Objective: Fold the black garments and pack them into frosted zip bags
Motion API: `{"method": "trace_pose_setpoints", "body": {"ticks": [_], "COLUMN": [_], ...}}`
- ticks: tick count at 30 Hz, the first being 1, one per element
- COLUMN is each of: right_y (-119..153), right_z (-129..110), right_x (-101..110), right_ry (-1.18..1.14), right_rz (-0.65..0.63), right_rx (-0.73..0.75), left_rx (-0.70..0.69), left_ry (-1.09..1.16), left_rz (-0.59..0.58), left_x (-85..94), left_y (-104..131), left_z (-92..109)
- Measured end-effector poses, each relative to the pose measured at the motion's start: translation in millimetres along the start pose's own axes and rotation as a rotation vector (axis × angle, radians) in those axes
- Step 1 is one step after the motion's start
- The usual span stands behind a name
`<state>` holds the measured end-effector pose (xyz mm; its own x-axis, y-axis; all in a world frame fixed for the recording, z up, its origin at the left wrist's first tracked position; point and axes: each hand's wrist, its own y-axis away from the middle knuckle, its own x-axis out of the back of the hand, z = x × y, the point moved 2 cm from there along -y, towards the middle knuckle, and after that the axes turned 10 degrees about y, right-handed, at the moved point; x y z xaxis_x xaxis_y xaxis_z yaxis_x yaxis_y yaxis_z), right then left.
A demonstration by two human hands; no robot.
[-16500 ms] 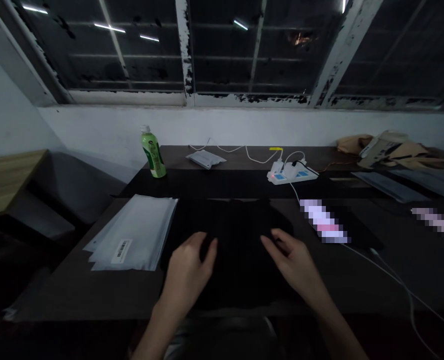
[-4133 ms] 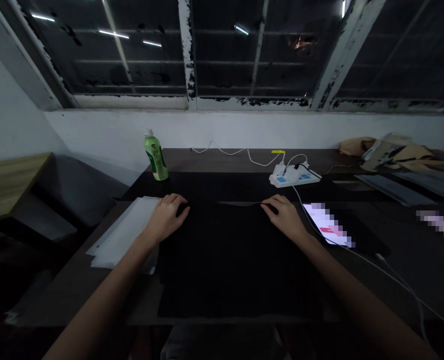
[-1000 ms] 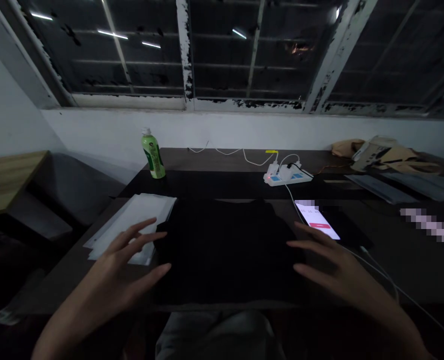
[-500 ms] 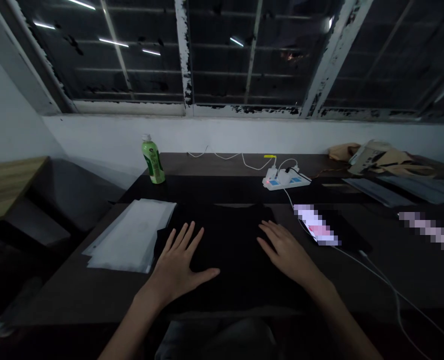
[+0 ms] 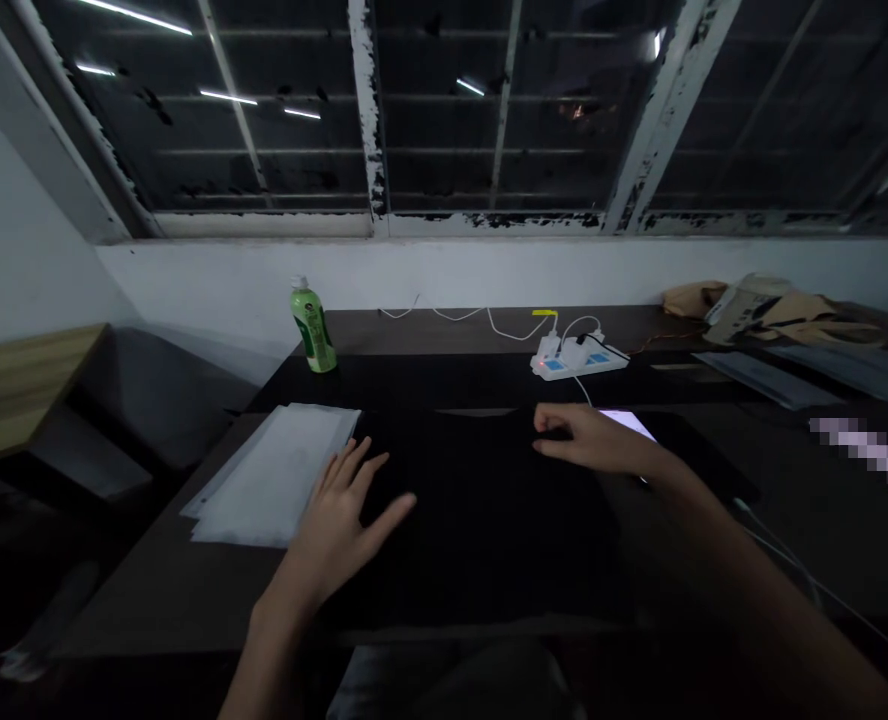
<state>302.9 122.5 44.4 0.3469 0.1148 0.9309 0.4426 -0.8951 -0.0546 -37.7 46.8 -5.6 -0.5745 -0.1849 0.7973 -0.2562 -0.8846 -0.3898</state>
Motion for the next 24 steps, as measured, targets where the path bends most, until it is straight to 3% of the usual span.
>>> {"method": "trace_pose_setpoints", "body": {"ticks": [3,6,12,17,20,24], "right_y": [-20.5,-45.1,-90.1,-103.4,-91.2,-42.7], "right_z": [-41.6,-85.0,-149.0,-167.6,-160.3,-132.4], "right_x": [10.6,3.5,-43.8,-77.4,-69.0,-38.9], "right_ry": [-0.228,-0.456,-0.746,-0.827,-0.826,-0.437], "right_rz": [-0.042,-0.123,-0.321,-0.373,-0.293,0.116], "right_rx": [0.011,-0.012,0.02,0.028,0.05,0.016], "left_rx": [0.06,0.101,0.204,0.284,0.196,0.092], "left_ry": [0.094,0.17,0.253,0.25,0.194,0.055], "left_rz": [0.16,0.242,0.345,0.334,0.295,0.252], "left_x": [18.2,31.4,46.1,41.8,30.9,13.3], "left_y": [4.9,13.0,35.0,48.5,48.0,45.8], "left_z": [-2.4,0.5,3.5,6.6,9.5,7.2]}}
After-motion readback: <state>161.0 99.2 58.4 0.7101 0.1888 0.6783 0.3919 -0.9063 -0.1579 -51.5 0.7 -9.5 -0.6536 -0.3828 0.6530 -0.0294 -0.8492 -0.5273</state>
